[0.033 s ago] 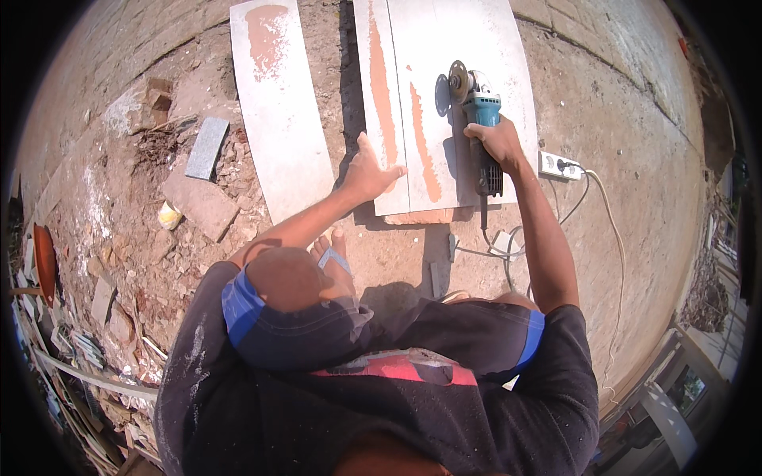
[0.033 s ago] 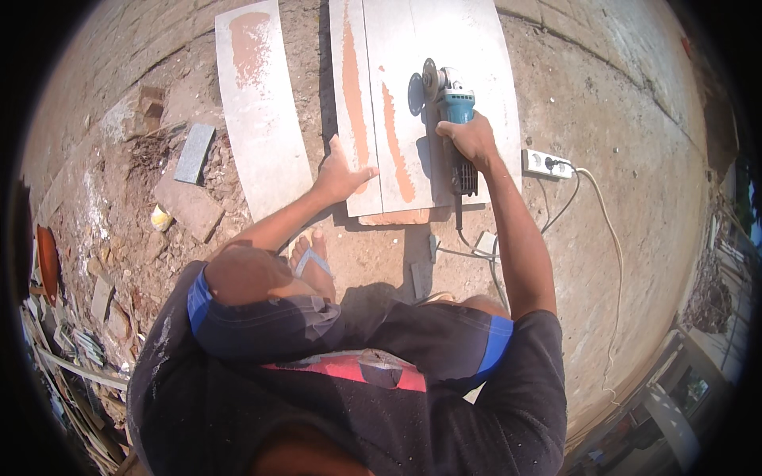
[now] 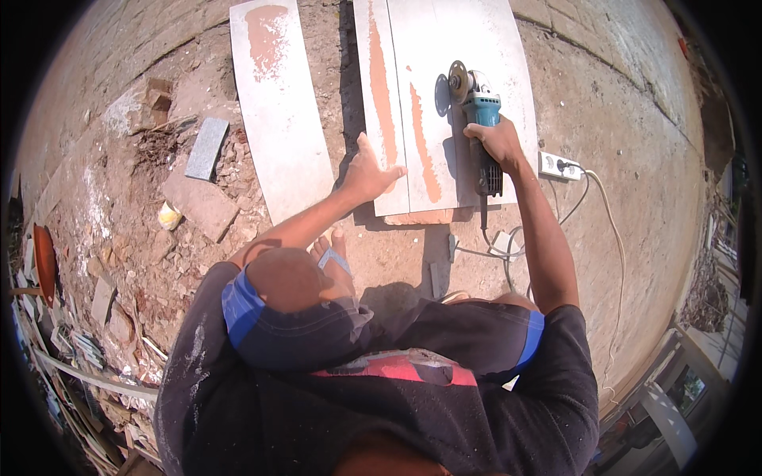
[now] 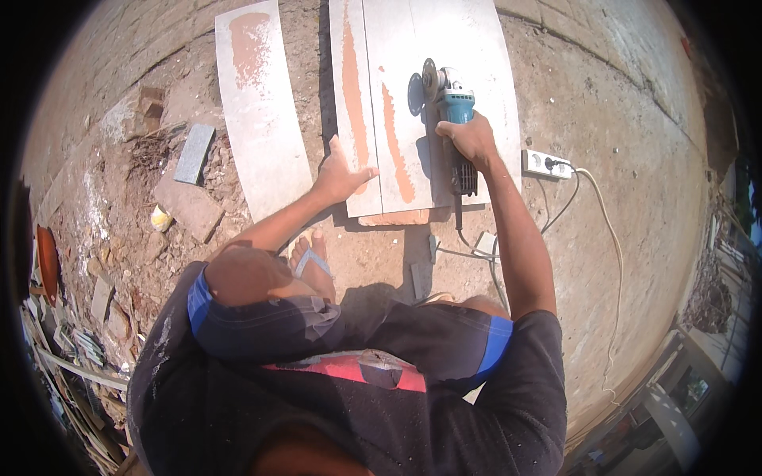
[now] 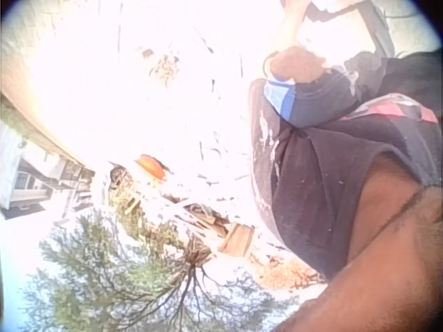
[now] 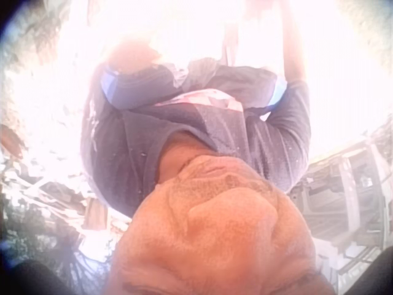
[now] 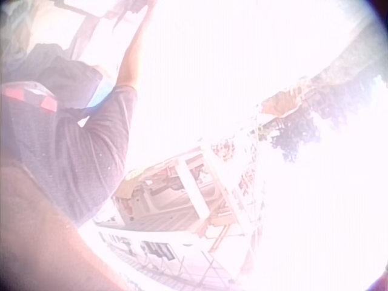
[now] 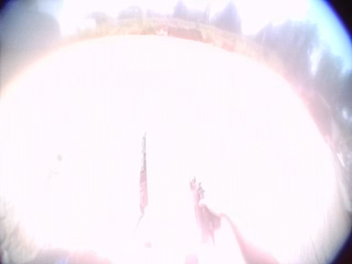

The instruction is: The person uses an angle grinder to cut a line through a ceramic tile on the ground.

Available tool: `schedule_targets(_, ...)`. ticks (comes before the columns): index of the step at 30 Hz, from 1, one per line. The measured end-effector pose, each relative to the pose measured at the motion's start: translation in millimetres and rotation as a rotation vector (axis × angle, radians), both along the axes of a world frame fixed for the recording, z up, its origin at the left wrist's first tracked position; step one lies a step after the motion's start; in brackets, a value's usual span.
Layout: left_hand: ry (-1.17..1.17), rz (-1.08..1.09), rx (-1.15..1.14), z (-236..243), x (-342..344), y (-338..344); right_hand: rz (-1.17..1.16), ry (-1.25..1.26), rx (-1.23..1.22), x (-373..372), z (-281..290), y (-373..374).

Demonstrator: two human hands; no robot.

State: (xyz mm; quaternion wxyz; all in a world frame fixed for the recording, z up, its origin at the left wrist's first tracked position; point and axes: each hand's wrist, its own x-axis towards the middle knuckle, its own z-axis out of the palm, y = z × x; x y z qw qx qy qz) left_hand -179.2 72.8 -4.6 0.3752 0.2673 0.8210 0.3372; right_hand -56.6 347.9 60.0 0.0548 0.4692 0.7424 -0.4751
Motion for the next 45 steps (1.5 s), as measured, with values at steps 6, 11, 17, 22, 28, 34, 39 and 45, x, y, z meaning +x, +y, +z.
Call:
schedule_targets(6, 0.013, 0.108, 0.061, -8.6, -9.4, -1.2, 0.027, -0.024, 0.054, -5.4, 2.1, 2.8)
schedule_targets(11, 0.038, 0.283, 0.141, -26.3, -54.0, 7.4, 0.016, -0.038, 0.046, -7.7, 1.5, 4.8)
schedule_targets(17, 0.605, -0.006, 0.063, -59.3, -114.0, 3.0, 0.020, -0.028, 0.041, -13.1, -1.4, 9.2)
schedule_targets(22, 0.735, -0.361, -0.220, -69.0, -121.5, 8.5, 0.024, -0.013, 0.053, -17.2, -6.0, 14.2)
schedule_targets(28, 0.673, -0.509, -0.416, -72.7, -117.5, 20.4, 0.013, 0.013, 0.047, -25.4, -2.8, 17.0)
schedule_targets(34, 0.627, -0.457, -0.392, -84.0, -119.3, 22.6, 0.023, -0.008, 0.057, -33.4, -2.9, 20.9)
schedule_targets(39, 0.557, -0.522, -0.515, -67.3, -116.9, 32.9, 0.015, 0.000, 0.065, -36.2, -4.1, 24.4)
schedule_targets(45, 0.460, -0.554, -0.629, -67.3, -115.8, 39.2, 0.010, 0.007, 0.069, -40.4, -6.1, 26.9)
